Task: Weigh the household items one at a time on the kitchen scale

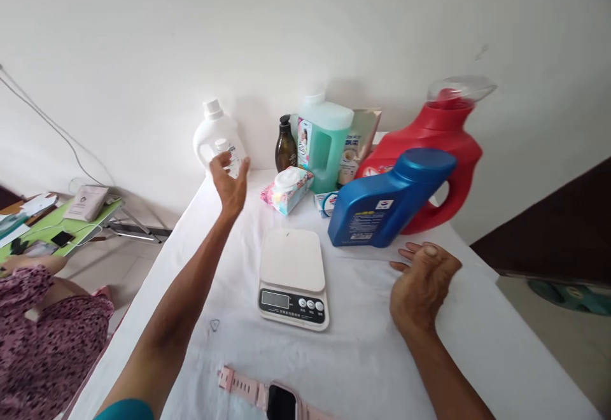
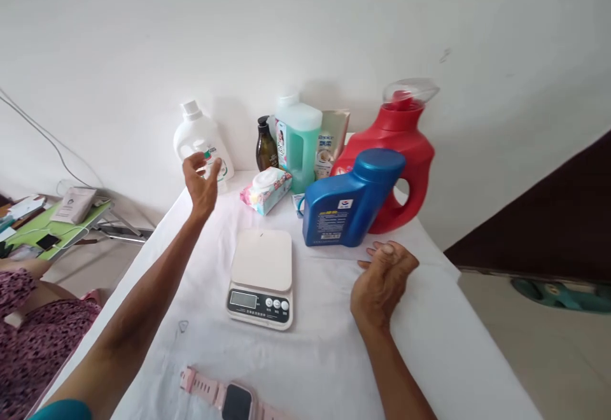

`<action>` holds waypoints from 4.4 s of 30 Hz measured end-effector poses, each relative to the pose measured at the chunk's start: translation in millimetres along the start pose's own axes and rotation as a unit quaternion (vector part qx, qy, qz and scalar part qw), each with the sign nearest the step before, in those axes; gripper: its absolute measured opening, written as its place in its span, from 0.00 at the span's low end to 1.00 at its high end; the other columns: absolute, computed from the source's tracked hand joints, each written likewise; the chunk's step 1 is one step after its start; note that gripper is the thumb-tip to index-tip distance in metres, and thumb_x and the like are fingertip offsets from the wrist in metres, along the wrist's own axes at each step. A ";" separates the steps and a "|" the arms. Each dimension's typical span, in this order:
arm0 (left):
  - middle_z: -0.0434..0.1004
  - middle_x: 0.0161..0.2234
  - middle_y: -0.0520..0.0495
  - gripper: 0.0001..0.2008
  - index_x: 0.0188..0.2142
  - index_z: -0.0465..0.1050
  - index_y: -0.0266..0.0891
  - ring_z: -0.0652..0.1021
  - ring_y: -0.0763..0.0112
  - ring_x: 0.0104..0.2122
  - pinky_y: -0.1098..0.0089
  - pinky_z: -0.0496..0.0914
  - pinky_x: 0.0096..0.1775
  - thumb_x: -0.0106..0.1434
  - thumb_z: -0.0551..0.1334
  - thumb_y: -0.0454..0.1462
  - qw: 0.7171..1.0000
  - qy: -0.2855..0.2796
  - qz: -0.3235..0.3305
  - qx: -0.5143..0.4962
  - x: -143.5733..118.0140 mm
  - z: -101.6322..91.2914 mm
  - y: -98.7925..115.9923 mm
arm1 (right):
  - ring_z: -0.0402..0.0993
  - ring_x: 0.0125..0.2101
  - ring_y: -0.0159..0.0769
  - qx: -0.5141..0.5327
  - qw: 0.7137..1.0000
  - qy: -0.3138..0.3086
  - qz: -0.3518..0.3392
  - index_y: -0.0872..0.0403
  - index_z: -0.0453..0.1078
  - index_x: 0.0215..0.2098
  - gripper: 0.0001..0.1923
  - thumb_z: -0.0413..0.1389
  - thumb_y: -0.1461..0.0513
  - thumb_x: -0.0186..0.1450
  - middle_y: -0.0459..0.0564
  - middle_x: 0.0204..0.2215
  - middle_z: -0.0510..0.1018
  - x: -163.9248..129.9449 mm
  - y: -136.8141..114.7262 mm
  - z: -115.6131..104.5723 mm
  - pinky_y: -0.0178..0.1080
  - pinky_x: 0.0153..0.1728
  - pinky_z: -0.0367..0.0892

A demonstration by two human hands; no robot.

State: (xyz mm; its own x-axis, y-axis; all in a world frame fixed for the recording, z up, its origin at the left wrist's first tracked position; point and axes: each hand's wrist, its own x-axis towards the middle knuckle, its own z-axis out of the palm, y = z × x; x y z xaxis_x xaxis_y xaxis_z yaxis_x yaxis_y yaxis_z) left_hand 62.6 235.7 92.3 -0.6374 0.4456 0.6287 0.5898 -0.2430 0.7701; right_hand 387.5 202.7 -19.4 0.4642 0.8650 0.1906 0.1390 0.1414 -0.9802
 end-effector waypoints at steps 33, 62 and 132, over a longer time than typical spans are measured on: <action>0.81 0.40 0.45 0.20 0.42 0.75 0.41 0.80 0.54 0.41 0.56 0.71 0.45 0.55 0.74 0.48 0.954 -0.234 -0.049 0.182 -40.0 -129.3 45.9 | 0.76 0.41 0.48 0.004 1.000 0.015 0.005 0.48 0.57 0.48 0.22 0.44 0.41 0.73 0.55 0.44 0.75 2.5 -2.6 7.8 0.53 0.42 0.74; 0.69 0.62 0.36 0.35 0.58 0.70 0.45 0.78 0.53 0.56 0.53 0.75 0.55 0.65 0.59 0.66 0.934 -0.343 -0.083 -0.052 -90.0 -79.9 47.4 | 0.74 0.47 0.48 0.046 0.999 0.021 -0.005 0.48 0.61 0.46 0.26 0.47 0.36 0.71 0.54 0.44 0.75 6.4 7.4 12.1 0.54 0.46 0.71; 0.85 0.34 0.45 0.21 0.34 0.80 0.40 0.82 0.55 0.36 0.60 0.74 0.38 0.54 0.76 0.54 0.921 -0.362 0.077 0.119 -64.1 -33.5 98.9 | 0.75 0.25 0.37 0.044 0.998 -0.051 0.009 0.49 0.68 0.37 0.33 0.39 0.33 0.73 0.47 0.28 0.79 3.8 -5.5 3.7 0.42 0.36 0.70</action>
State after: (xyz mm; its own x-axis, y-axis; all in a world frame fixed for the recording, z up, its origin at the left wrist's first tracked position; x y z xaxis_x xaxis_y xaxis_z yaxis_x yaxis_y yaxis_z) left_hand 145.2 154.2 131.8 -0.0905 0.9005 0.4254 0.7926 -0.1935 0.5782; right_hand 385.3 207.1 -13.5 0.3740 0.9117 0.1701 0.0517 0.1627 -0.9853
